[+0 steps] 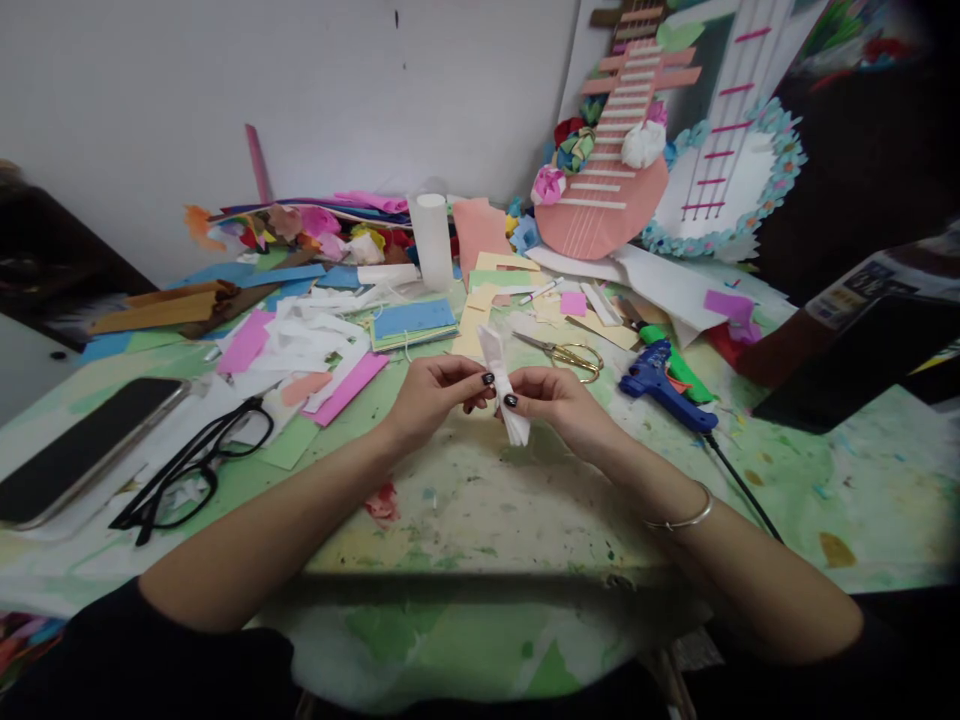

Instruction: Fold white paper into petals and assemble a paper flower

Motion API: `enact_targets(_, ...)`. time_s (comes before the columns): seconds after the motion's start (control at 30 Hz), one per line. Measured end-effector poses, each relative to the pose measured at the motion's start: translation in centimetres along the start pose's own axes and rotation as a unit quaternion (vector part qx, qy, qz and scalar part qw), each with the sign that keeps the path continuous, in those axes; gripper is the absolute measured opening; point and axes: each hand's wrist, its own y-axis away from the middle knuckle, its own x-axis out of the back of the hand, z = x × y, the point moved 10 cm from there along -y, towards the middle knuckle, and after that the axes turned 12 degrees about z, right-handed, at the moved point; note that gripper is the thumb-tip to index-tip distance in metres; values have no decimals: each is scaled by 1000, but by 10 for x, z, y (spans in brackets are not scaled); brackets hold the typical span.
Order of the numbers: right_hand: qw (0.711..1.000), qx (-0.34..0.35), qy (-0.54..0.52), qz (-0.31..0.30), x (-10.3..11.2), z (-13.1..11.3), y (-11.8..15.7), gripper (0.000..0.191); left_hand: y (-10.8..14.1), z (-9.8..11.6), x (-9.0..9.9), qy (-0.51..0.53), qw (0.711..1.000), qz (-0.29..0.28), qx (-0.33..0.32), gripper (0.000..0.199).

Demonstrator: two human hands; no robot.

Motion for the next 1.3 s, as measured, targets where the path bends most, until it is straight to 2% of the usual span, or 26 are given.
enact_targets(0.07, 999, 13, 34, 27, 6, 1, -3, 21, -1, -1, 3, -25, 1000, 10, -1, 19)
enact_targets(0.1, 995, 38, 63, 66, 13, -2, -4, 21, -2, 0, 5, -39, 999, 20, -6, 18)
enact_targets(0.17, 969, 117, 145, 162, 28, -18, -1, 23, -3, 2, 9, -59, 997, 48, -20, 16)
enact_targets(0.23, 932, 187, 224, 215, 30, -33, 6, 24, -2, 6, 12, -65, 994, 74, -37, 14)
enact_targets(0.3, 916, 220, 271, 197, 20, -38, 10, 25, 0, 9, 11, -63, 993, 87, -51, 13)
enact_targets(0.37, 917, 224, 287, 164, 9, -36, 11, 25, 3, 10, 9, -67, 991, 95, -60, 12)
enact_targets(0.5, 922, 209, 287, 156, 7, -30, 10, 20, 7, 6, 6, -70, 992, 99, -46, 14)
enact_targets(0.63, 930, 189, 281, 144, 12, -26, 6, 12, 10, 2, -4, -37, 998, 45, -18, 18)
enact_targets(0.83, 964, 141, 209, 86, 11, -18, 1, 13, 9, 10, -5, -84, 995, 24, -57, 12)
enact_targets(0.97, 981, 127, 123, 82, 10, -19, 1, 13, 10, 14, -9, -102, 992, 2, -77, 9)
enact_targets(1.1, 996, 59, 0, 60, 6, -13, 1, 15, 11, 17, -13, -88, 992, -19, -90, 9)
enact_targets(1.23, 986, -49, -151, 43, 1, -2, 4, 18, 11, 17, -12, -72, 994, -21, -79, 10)
enact_targets(1.3, 979, -71, -183, 46, 1, -2, 5, 21, 11, 19, -12, -86, 992, -19, -86, 10)
